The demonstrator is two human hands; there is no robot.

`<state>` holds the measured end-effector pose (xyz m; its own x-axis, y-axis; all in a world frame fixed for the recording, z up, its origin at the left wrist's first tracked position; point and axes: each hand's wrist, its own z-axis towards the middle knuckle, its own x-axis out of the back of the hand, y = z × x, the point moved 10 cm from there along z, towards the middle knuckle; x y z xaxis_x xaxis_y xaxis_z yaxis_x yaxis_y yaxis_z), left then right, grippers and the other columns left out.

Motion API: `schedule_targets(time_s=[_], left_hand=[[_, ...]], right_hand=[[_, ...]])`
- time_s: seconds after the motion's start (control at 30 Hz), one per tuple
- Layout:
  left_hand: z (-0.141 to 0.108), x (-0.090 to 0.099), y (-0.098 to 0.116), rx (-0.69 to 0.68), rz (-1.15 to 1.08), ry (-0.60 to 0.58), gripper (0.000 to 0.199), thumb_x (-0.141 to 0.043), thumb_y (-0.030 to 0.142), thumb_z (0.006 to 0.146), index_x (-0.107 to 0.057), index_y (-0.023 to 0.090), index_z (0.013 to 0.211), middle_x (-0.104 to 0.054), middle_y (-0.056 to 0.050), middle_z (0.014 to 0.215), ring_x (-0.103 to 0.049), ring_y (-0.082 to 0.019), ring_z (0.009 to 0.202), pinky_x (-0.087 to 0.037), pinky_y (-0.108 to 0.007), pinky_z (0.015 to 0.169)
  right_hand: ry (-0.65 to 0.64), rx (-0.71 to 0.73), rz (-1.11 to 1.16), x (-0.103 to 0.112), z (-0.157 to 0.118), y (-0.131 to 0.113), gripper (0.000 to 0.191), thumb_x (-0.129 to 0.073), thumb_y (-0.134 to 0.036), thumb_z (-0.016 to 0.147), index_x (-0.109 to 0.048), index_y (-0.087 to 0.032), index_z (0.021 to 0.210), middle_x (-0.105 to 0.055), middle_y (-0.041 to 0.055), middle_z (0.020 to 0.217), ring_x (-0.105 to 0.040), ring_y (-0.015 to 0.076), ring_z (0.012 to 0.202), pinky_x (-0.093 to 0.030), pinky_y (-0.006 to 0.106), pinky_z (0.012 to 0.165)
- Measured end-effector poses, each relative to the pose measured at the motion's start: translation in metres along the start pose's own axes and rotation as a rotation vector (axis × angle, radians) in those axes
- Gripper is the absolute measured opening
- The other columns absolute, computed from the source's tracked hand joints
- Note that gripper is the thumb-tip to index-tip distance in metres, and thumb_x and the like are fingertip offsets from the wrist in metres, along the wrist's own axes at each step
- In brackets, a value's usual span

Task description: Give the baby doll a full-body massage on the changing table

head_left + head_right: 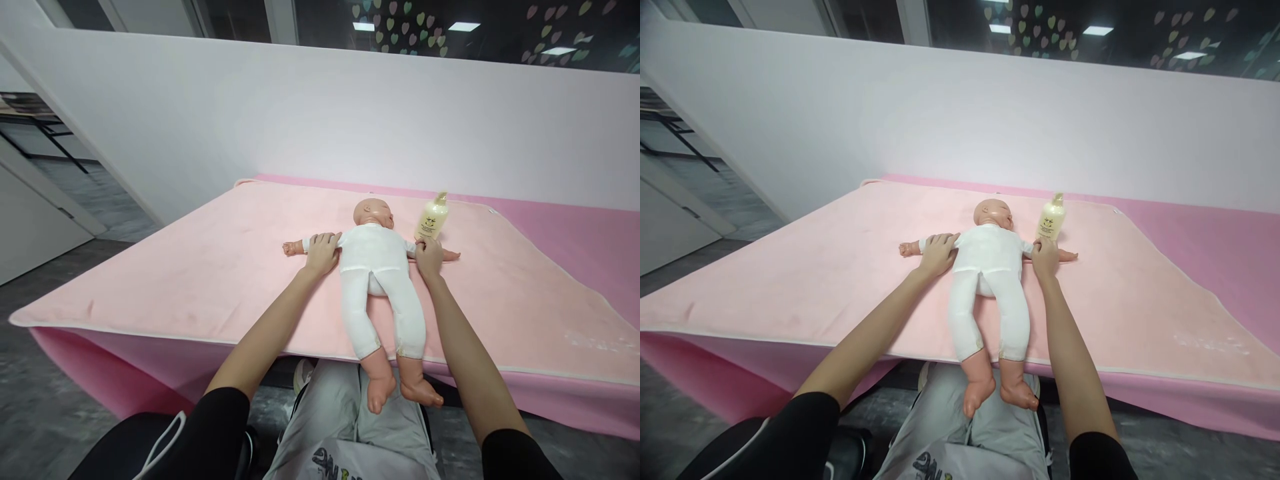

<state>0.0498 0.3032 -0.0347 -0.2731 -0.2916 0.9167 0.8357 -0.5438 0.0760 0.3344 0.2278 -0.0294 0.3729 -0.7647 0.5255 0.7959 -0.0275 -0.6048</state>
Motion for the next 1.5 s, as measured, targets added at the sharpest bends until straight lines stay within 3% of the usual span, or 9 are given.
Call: schedule_targets(time_s=[1.5], left_hand=[[0.0006,-0.0032,-0.0016,-0.005,0.025,0.007,0.049,-0.039,0.022,0.083,-0.044,0.017,0.131,-0.054,-0.011,0.122,-0.047,-0.026,0.112,-0.031,-0.041,0.096]], right_hand=[[-0.004,0.04,-0.002,0.0005,0.0003,-0.0012,0.018,-0.036,-0.013,0.069,-0.052,-0.019,0.064,-0.06,0.0074,0.073,-0.047,0.0224,0.078,-0.036,0.034,0.07]])
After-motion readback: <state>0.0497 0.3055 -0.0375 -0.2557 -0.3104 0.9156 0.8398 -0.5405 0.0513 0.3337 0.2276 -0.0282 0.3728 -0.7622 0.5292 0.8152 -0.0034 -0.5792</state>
